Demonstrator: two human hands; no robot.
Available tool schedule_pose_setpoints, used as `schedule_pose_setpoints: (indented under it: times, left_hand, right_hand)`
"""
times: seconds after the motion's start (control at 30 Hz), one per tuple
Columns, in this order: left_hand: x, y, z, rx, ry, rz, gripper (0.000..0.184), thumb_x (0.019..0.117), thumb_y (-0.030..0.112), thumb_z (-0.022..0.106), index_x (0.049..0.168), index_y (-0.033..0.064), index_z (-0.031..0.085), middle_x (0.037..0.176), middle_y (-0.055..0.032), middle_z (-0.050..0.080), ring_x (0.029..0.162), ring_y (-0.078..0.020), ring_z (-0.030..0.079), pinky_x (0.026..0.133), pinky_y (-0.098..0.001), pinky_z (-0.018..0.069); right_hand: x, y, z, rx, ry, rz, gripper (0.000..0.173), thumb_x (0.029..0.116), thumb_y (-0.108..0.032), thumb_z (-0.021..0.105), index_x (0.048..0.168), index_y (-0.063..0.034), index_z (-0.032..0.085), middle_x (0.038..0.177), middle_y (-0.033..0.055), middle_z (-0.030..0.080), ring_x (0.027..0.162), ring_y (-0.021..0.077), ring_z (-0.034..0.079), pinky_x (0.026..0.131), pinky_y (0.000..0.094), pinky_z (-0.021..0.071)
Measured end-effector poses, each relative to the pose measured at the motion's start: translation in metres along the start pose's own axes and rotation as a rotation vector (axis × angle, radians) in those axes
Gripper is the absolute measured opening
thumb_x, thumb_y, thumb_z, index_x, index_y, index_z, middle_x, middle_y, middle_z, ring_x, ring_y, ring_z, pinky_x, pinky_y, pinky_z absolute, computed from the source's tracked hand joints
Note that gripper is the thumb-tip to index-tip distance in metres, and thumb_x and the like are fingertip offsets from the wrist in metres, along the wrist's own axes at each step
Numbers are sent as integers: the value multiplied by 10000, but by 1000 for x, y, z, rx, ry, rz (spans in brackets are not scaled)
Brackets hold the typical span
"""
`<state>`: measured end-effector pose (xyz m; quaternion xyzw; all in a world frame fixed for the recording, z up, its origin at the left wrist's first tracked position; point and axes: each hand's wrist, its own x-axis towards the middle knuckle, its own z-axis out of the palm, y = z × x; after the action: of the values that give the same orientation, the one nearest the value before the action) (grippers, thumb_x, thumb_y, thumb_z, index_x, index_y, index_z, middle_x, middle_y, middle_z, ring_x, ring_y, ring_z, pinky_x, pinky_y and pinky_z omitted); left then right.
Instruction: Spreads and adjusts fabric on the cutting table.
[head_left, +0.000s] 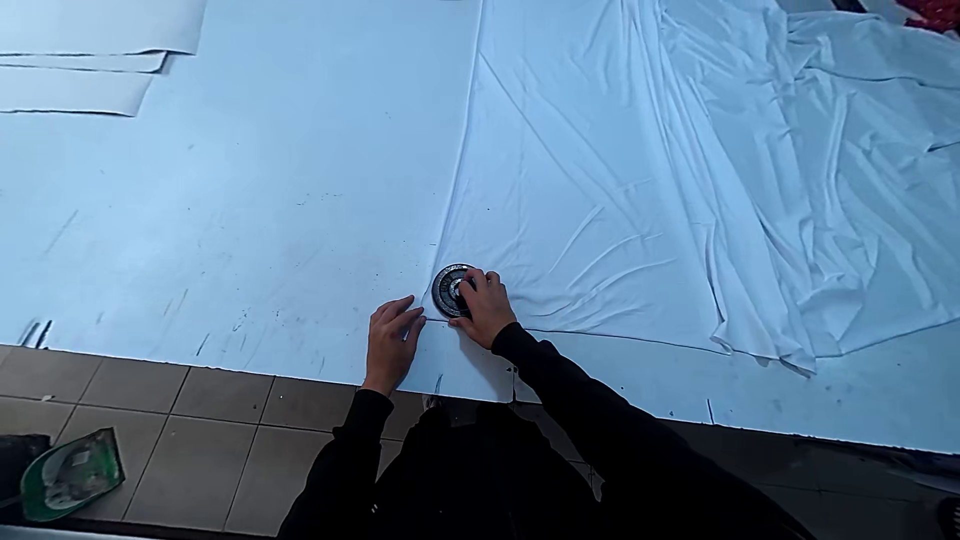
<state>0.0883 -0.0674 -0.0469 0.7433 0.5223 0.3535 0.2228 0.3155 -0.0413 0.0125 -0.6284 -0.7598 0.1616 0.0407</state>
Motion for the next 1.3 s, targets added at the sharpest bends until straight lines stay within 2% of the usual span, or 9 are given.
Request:
schedule_pose_setpoints:
  times: [0.23, 0.37, 0.47, 0.57, 0.73, 0.83, 1.0, 1.13, 1.3]
  left_hand:
    - [1, 4, -5, -22, -23, -19, 224, 975, 262, 690, 1152, 153, 774, 1383, -27, 643, 1319, -227, 551, 1125, -496, 412]
    - [3, 5, -9, -50, -22, -47, 250, 986, 303, 674, 1159, 150, 768, 1355, -29, 656, 1291, -222, 567, 1089, -487, 442]
    - [9, 4, -8, -94, 11, -68, 242, 991, 271, 673, 1164, 130, 766, 1306, -45, 688, 1253, -214, 607, 1066, -475, 479]
    - [10, 8, -7, -111, 43, -98, 238, 986, 245, 683, 1169, 113, 759, 1260, -49, 709, 1206, -185, 637, 1045, -425, 510]
    - [15, 37, -12, 25, 21, -106, 290, 985, 248, 670, 1198, 57, 719, 1222, -142, 699, 1144, -310, 656, 988, -542, 518]
    - [20, 72, 0, 91, 38, 9, 327, 986, 289, 638, 1154, 23, 727, 1161, -193, 699, 1097, -369, 654, 964, -542, 512]
    - [8, 167, 84, -3, -135, 220, 319, 977, 340, 615, 1069, 69, 756, 1002, -112, 726, 896, -251, 697, 772, -426, 590]
    - [-2, 230, 182, -20, -246, 214, 391, 967, 430, 574, 1142, 120, 734, 1016, -26, 731, 885, -157, 690, 733, -335, 577]
    - [1, 317, 276, 28, -260, 202, 398, 955, 432, 586, 1151, 117, 730, 1063, -57, 722, 922, -198, 693, 750, -374, 585]
  right_hand:
    - [-3, 7, 5, 14, 48, -7, 595, 746, -545, 860, 1157, -156, 677, 1448, 139, 493, 1273, 408, 475, 949, 571, 465]
    - [-11, 6, -1, 42, 65, 3, 754, 631, -616, 906, 1227, -223, 661, 1488, 115, 477, 1319, 386, 464, 967, 583, 450]
    - [-39, 22, -18, 155, 226, 4, 611, 739, -492, 883, 1223, -180, 681, 1493, 130, 512, 1388, 373, 459, 1039, 617, 434]
    - [-95, 74, -29, 228, 363, 164, 393, 890, -384, 771, 1177, -124, 707, 1509, 156, 504, 1390, 382, 471, 1067, 633, 431]
    - [-250, 185, -25, 190, 496, 614, 334, 942, -307, 726, 1161, -55, 706, 1457, 236, 511, 1303, 461, 513, 1038, 678, 438]
    - [-343, 234, -25, 170, 566, 916, 293, 956, -237, 723, 1150, -19, 712, 1418, 281, 535, 1321, 478, 507, 1081, 664, 411]
    - [-432, 317, -38, 242, 659, 1243, 270, 990, -187, 689, 1162, 20, 702, 1352, 301, 577, 1274, 458, 550, 1076, 614, 428]
    - [-467, 408, -73, 238, 729, 1247, 256, 1011, -171, 653, 1171, 25, 693, 1303, 293, 610, 1226, 459, 582, 1063, 623, 439]
    - [-493, 553, -117, 345, 770, 1188, 255, 1038, -168, 601, 1218, -2, 672, 1233, 213, 679, 1091, 375, 682, 965, 583, 540]
